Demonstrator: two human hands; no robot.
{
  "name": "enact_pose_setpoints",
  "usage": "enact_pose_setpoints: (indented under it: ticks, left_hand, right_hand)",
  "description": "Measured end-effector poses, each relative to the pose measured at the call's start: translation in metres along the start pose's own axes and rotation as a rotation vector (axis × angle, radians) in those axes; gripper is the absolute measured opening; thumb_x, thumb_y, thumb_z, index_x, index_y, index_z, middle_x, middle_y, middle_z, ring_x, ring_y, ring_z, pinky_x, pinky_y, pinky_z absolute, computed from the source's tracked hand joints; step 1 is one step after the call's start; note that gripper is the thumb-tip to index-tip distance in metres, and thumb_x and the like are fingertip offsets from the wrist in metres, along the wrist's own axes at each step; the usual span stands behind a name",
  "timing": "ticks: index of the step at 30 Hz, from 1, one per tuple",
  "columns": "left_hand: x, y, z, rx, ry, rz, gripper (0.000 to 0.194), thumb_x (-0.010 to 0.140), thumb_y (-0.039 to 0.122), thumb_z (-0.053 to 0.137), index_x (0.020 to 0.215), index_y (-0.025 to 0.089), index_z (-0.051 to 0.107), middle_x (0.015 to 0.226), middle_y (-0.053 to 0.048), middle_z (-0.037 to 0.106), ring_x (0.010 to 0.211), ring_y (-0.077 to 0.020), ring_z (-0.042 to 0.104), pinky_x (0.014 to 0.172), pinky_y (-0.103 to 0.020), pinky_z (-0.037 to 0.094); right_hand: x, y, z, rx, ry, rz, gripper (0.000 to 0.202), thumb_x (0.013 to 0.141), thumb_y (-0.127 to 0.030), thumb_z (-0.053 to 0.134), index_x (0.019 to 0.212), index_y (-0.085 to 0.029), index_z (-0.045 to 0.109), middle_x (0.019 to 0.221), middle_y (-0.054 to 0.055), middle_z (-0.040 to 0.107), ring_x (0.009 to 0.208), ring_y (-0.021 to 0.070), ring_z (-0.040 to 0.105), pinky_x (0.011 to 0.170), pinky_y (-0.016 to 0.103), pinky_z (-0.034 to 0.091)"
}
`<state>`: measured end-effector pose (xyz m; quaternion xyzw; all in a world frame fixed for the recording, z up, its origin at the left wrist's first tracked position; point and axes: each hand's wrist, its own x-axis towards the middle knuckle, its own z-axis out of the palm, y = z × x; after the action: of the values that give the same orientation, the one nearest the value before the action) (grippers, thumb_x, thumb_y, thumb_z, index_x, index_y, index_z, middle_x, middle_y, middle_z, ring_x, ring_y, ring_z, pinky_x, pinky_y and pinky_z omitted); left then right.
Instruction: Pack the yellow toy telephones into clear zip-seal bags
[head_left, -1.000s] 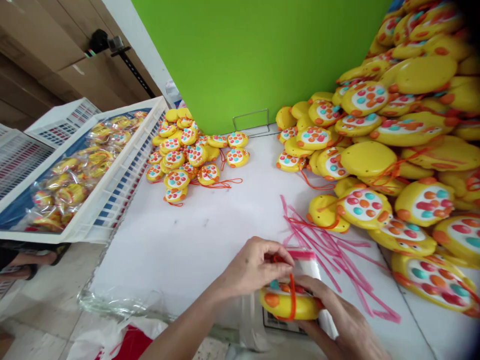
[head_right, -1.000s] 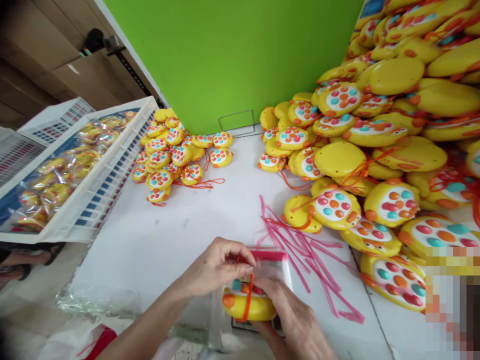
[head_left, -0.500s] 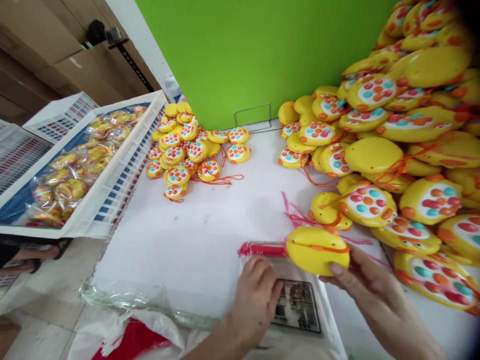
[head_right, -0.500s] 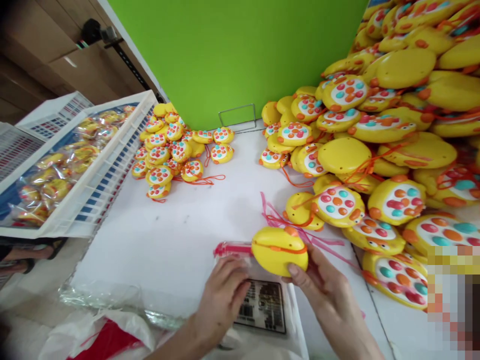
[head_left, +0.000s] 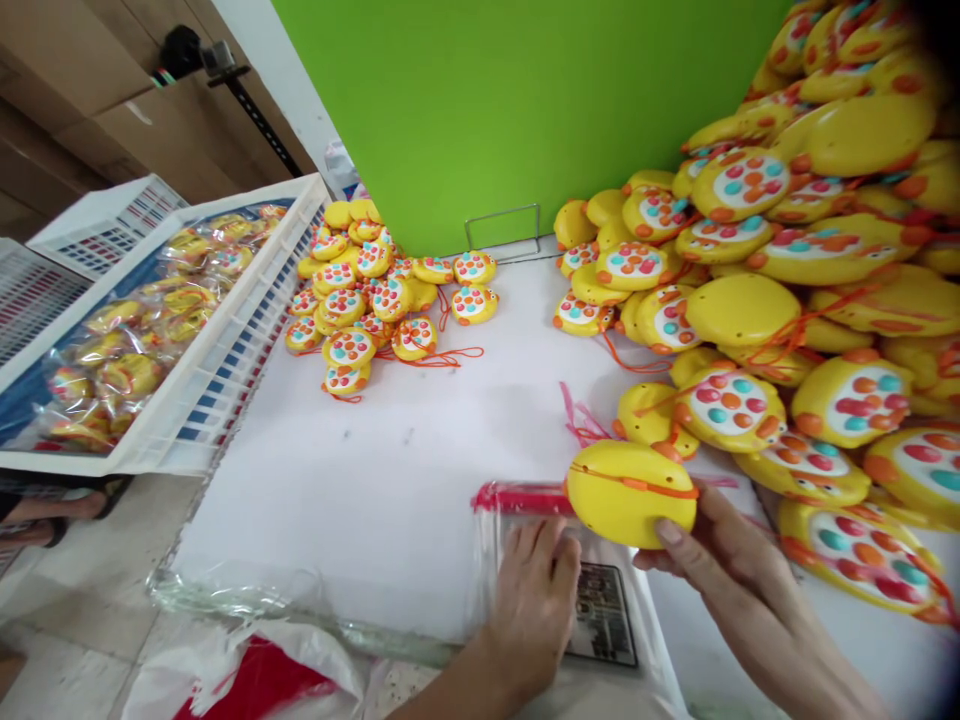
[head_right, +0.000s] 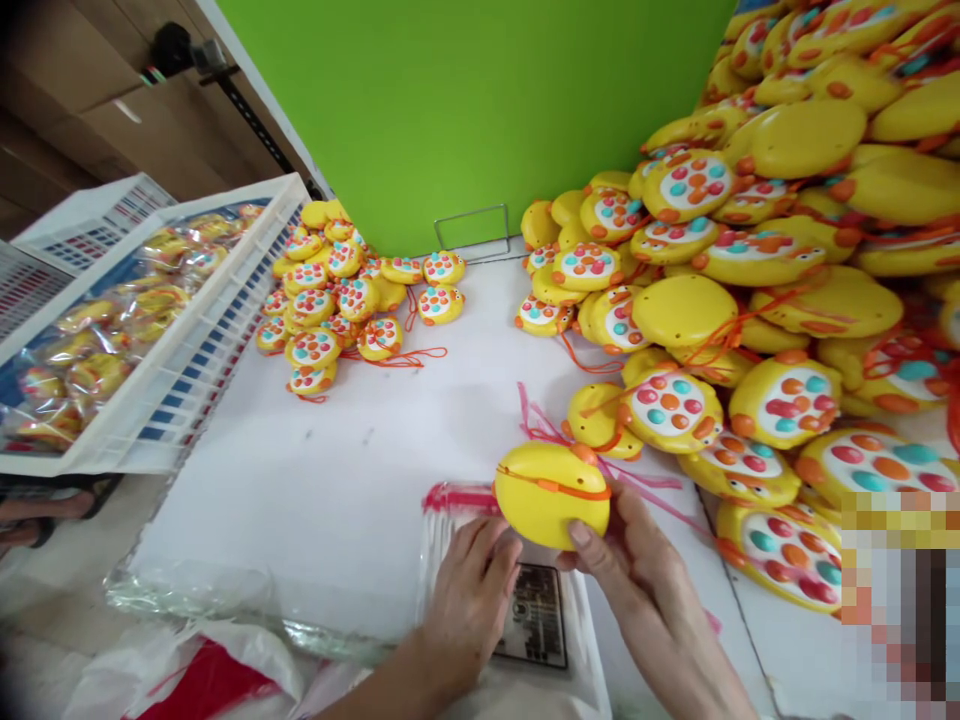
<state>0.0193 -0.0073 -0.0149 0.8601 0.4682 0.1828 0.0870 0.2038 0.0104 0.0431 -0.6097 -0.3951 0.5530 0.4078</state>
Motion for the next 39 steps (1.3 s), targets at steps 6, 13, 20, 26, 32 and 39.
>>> enact_pose_setpoints:
  ticks: [6,13,20,26,32,39]
  left_hand:
    - [0.0,-0.003,0.002,-0.058,0.04,-0.009,0.028,0.087,0.011,0.047,0.114,0.009,0.055,0.104,-0.014,0.061,0.096,-0.0263,0.055,0.085,-0.044,0.05]
    - [0.004,-0.009,0.004,-0.032,0.05,0.021,0.016,0.087,0.01,0.045,0.096,0.01,0.059,0.088,-0.011,0.061,0.082,-0.0235,0.055,0.073,-0.04,0.05]
    - [0.003,0.0,-0.004,-0.125,0.098,0.054,0.013,0.086,0.013,0.048,0.091,0.015,0.059,0.092,-0.007,0.066,0.094,-0.0234,0.057,0.094,-0.048,0.04]
    - [0.003,-0.007,-0.031,-0.183,0.114,0.009,0.014,0.086,0.015,0.051,0.096,0.017,0.061,0.086,-0.005,0.068,0.088,-0.0215,0.058,0.095,-0.047,0.039]
    - [0.012,-0.032,-0.071,-0.386,0.256,-0.414,0.013,0.087,0.021,0.052,0.095,0.018,0.061,0.093,-0.007,0.067,0.089,-0.02,0.059,0.078,-0.033,0.049]
    - [0.028,-0.027,-0.061,-1.046,-0.027,-0.766,0.02,0.085,0.033,0.055,0.084,0.014,0.061,0.077,-0.004,0.067,0.074,-0.0158,0.063,0.065,-0.022,0.047]
  right_hand:
    - [-0.003,0.003,0.005,-0.077,-0.023,0.037,0.048,0.083,-0.054,0.056,0.117,-0.022,0.046,0.109,0.008,0.059,0.071,0.0156,0.064,0.064,0.029,0.059]
    - [-0.005,0.004,0.006,-0.179,-0.02,-0.014,0.047,0.086,-0.055,0.048,0.117,-0.021,0.041,0.07,0.0,0.061,0.063,0.019,0.064,0.06,0.031,0.057]
    - [-0.011,-0.002,0.029,-0.521,-0.046,-0.277,0.033,0.094,-0.042,0.038,0.121,-0.023,0.037,0.09,0.005,0.064,0.068,0.0168,0.064,0.063,0.027,0.055]
    - [-0.006,0.016,0.024,-0.725,-0.135,-0.44,0.04,0.097,-0.034,0.033,0.134,-0.02,0.026,0.1,0.01,0.067,0.08,0.0206,0.068,0.065,0.029,0.056]
    - [-0.008,0.016,0.009,-0.848,-0.09,-0.551,0.043,0.098,-0.031,0.031,0.137,-0.016,0.023,0.08,0.008,0.07,0.062,0.0222,0.068,0.049,0.027,0.053]
    - [-0.011,0.015,0.007,-0.919,-0.119,-0.633,0.053,0.097,-0.024,0.031,0.145,-0.019,0.01,0.105,0.014,0.069,0.077,0.0237,0.071,0.058,0.028,0.057]
